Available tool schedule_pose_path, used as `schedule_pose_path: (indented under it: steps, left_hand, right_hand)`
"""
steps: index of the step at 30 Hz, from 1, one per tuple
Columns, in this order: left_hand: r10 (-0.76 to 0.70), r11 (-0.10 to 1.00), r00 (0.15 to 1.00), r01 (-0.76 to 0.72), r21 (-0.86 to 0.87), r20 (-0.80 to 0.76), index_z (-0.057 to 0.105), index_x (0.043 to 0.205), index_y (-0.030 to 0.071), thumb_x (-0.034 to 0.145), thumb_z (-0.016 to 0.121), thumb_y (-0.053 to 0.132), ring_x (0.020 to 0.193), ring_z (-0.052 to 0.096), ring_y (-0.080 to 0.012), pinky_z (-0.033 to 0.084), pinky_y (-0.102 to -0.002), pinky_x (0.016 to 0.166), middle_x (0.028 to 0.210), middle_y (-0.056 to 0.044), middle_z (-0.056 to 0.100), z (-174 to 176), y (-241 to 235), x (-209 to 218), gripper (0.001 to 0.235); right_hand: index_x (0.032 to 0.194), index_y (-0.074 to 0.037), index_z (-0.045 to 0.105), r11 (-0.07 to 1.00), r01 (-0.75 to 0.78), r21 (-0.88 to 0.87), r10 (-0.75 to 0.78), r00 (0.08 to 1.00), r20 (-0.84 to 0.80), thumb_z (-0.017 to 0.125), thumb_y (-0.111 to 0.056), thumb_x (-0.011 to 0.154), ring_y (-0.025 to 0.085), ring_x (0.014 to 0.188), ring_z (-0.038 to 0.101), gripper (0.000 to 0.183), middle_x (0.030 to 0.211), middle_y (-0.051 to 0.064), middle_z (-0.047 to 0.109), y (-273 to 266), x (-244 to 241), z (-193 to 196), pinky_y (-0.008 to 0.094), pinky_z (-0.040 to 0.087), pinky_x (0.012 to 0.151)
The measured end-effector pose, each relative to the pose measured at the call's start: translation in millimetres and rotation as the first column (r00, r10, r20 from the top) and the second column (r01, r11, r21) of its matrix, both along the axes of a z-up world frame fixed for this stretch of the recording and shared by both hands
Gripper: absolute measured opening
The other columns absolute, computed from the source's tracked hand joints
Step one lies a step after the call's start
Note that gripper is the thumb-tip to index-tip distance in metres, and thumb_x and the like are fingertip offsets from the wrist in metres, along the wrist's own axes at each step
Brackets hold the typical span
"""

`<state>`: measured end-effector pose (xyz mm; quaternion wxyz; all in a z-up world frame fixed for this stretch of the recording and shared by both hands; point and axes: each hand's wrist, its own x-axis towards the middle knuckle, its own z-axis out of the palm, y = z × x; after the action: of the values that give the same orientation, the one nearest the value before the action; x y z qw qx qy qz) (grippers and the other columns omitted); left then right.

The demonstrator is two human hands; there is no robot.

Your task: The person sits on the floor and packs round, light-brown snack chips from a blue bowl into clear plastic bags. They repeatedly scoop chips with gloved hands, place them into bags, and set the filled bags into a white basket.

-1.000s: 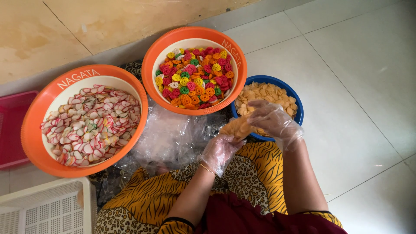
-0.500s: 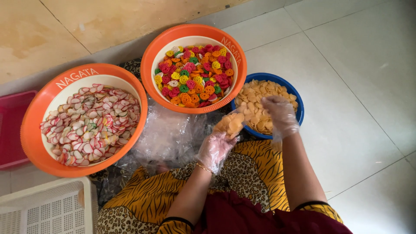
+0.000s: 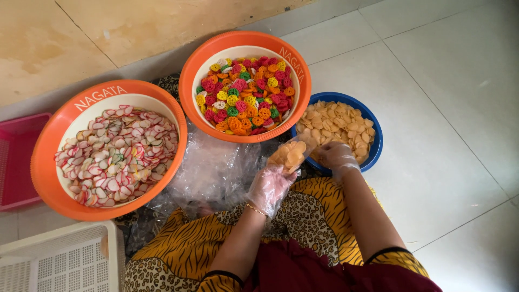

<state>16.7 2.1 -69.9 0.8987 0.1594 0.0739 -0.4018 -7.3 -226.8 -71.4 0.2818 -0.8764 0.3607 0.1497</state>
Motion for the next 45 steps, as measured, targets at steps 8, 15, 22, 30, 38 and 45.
schedule_pose_path:
  steps: [8, 15, 22, 30, 38, 45]
  left_hand:
    - [-0.010, 1.000, 0.999, 0.009, -0.016, -0.038, 0.070, 0.125, 0.007, 0.081, 0.062, 0.001, 0.096, 0.073, -0.0345, 0.064, -0.049, 0.087, 0.122, -0.018, 0.072, -17.7, 0.0, 1.3, 0.045]
    - [-0.034, 0.999, 0.998, 0.033, -0.017, -0.050, 0.069, 0.126, 0.003, 0.081, 0.061, -0.001, 0.098, 0.073, -0.0382, 0.062, -0.053, 0.088, 0.122, -0.023, 0.071, -24.4, -3.4, 0.2, 0.046]
    - [-0.070, 0.997, 0.996, 0.068, -0.036, -0.056, 0.072, 0.111, -0.001, 0.081, 0.063, -0.002, 0.096, 0.074, -0.0387, 0.065, -0.050, 0.084, 0.113, -0.026, 0.073, 20.1, -0.1, -7.4, 0.031]
    - [-0.128, 0.992, 0.991, 0.128, -0.011, 0.038, 0.068, 0.106, -0.001, 0.085, 0.063, 0.003, 0.093, 0.074, -0.0298, 0.064, -0.040, 0.086, 0.107, -0.022, 0.074, 45.7, -2.2, -13.5, 0.023]
    - [-0.100, 0.994, 0.992, 0.102, 0.030, -0.070, 0.065, 0.099, -0.004, 0.082, 0.065, 0.002, 0.091, 0.073, -0.0351, 0.064, -0.044, 0.087, 0.107, -0.027, 0.071, 42.1, 5.9, -12.6, 0.017]
    - [-0.105, 0.994, 0.993, 0.106, 0.009, -0.055, 0.065, 0.102, -0.003, 0.084, 0.064, 0.002, 0.090, 0.073, -0.0340, 0.065, -0.044, 0.085, 0.107, -0.027, 0.071, 50.5, 4.1, -14.2, 0.019]
  right_hand:
    - [0.102, -0.007, 0.069, 0.642, 0.141, 0.753, -0.699, 0.511, 0.500, 0.073, -0.009, 0.088, 0.019, 0.069, 0.068, 0.015, 0.077, 0.003, 0.065, 0.9, -25.8, 30.8, 0.030, 0.058, 0.069]
    - [0.081, -0.001, 0.060, 0.404, -0.115, 0.908, -0.808, 0.420, 0.413, 0.065, 0.010, 0.083, 0.019, 0.062, 0.063, 0.013, 0.068, 0.007, 0.054, 21.4, -37.9, 99.3, 0.027, 0.058, 0.065]
    - [0.095, 0.001, 0.072, 0.835, -0.096, 0.541, -0.328, 0.702, 0.632, 0.072, -0.001, 0.092, 0.027, 0.073, 0.067, 0.004, 0.082, 0.018, 0.068, 46.8, -46.8, 158.0, 0.034, 0.057, 0.069]
    - [0.094, 0.001, 0.078, 0.912, -0.247, 0.329, -0.021, 0.770, 0.638, 0.079, -0.009, 0.089, 0.022, 0.066, 0.065, 0.011, 0.077, 0.017, 0.072, 49.4, -42.1, 156.4, 0.030, 0.052, 0.063]
    - [0.098, 0.001, 0.079, 0.920, -0.351, 0.173, 0.151, 0.726, 0.671, 0.076, -0.006, 0.087, 0.027, 0.077, 0.072, 0.014, 0.081, 0.020, 0.074, 42.1, -39.2, 147.3, 0.037, 0.056, 0.068]
    - [0.097, -0.001, 0.080, 0.897, -0.331, 0.293, 0.010, 0.677, 0.736, 0.079, -0.004, 0.084, 0.014, 0.080, 0.066, 0.014, 0.083, 0.015, 0.076, 30.2, -38.8, 133.9, 0.032, 0.055, 0.071]
